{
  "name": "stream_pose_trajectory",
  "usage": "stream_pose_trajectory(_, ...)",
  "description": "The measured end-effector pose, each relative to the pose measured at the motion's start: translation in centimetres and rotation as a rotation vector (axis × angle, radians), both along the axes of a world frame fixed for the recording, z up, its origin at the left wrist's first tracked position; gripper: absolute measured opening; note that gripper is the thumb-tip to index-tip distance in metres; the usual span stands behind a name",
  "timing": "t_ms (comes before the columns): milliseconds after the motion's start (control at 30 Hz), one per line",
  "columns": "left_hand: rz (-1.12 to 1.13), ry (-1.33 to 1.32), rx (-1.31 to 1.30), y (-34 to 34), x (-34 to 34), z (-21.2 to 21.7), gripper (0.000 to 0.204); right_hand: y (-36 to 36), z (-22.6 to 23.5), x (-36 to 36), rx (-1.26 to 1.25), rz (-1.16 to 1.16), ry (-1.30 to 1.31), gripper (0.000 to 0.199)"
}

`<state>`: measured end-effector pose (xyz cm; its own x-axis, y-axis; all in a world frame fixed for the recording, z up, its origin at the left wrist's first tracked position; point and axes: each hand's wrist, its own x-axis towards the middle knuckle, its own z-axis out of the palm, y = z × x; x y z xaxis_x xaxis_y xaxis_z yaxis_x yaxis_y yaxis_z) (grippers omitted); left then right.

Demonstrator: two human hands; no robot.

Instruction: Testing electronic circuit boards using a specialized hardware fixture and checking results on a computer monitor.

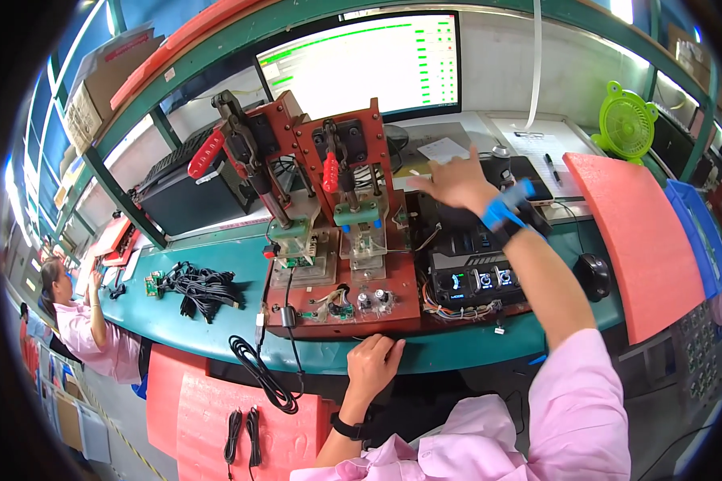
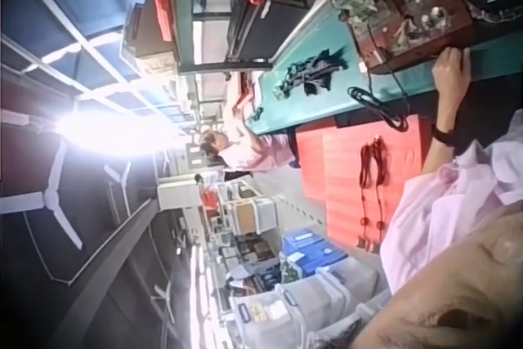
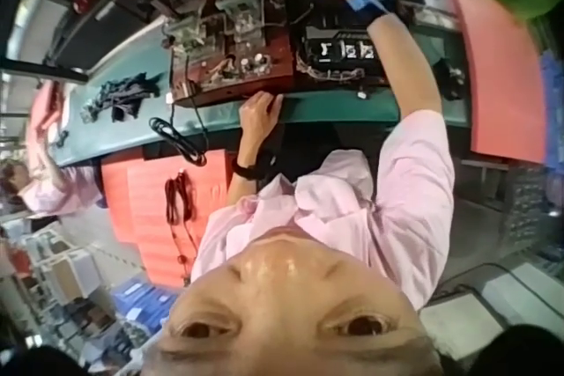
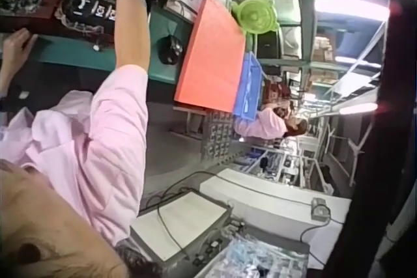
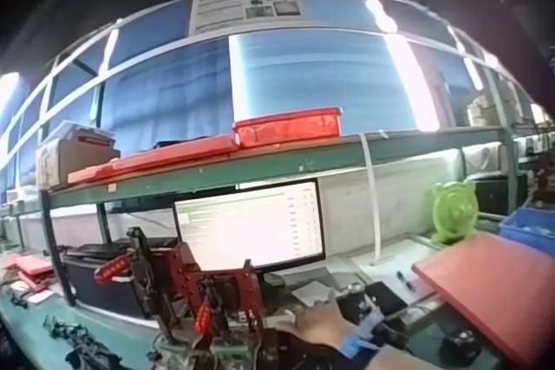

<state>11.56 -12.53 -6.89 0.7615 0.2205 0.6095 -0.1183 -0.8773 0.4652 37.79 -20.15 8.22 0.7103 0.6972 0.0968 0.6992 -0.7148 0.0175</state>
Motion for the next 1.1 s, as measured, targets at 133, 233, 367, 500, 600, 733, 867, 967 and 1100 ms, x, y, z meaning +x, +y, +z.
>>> stream_pose_trajectory(133,0.012,-0.004,-0.01,0.2,-0.5,0.0,0.02,-5.4,-3.0,-7.0,0.219,0.308,-0.391,0.076)
stream_pose_trajectory(233,-0.019,0.008,-0.031,0.0,-0.2,0.1,0.018,-8.5,-3.8,-9.7,0.174,0.347,-0.347,0.076)
stream_pose_trajectory(367,-0.009,0.01,-0.028,0.4,-0.3,-0.2,0.019,-6.3,-3.7,-7.0,0.138,0.345,-0.304,0.075)
stream_pose_trajectory(500,0.007,0.012,-0.015,0.2,-0.1,0.2,0.02,-2.3,-2.3,0.2,0.04,0.267,-0.11,0.072)
stream_pose_trajectory(600,0.002,-0.001,-0.05,-0.2,0.1,0.1,0.02,-0.5,-1.7,5.9,0.158,0.219,0.097,0.073)
stream_pose_trajectory(733,0.024,0.0,-0.059,0.1,-0.3,-0.2,0.02,-0.3,-0.7,7.1,0.272,0.011,0.278,0.071)
stream_pose_trajectory(867,0.016,0.008,-0.062,-0.1,-0.2,-0.1,0.02,-1.9,0.6,4.8,0.251,-0.097,0.223,0.071)
stream_pose_trajectory(967,0.005,0.003,-0.068,0.0,-0.1,0.1,0.019,-4.5,0.4,0.8,0.286,0.028,0.09,0.073)
stream_pose_trajectory(1100,0.019,0.03,-0.06,0.4,-0.6,0.2,0.018,-8.9,-2.4,-5.6,0.304,0.229,-0.217,0.076)
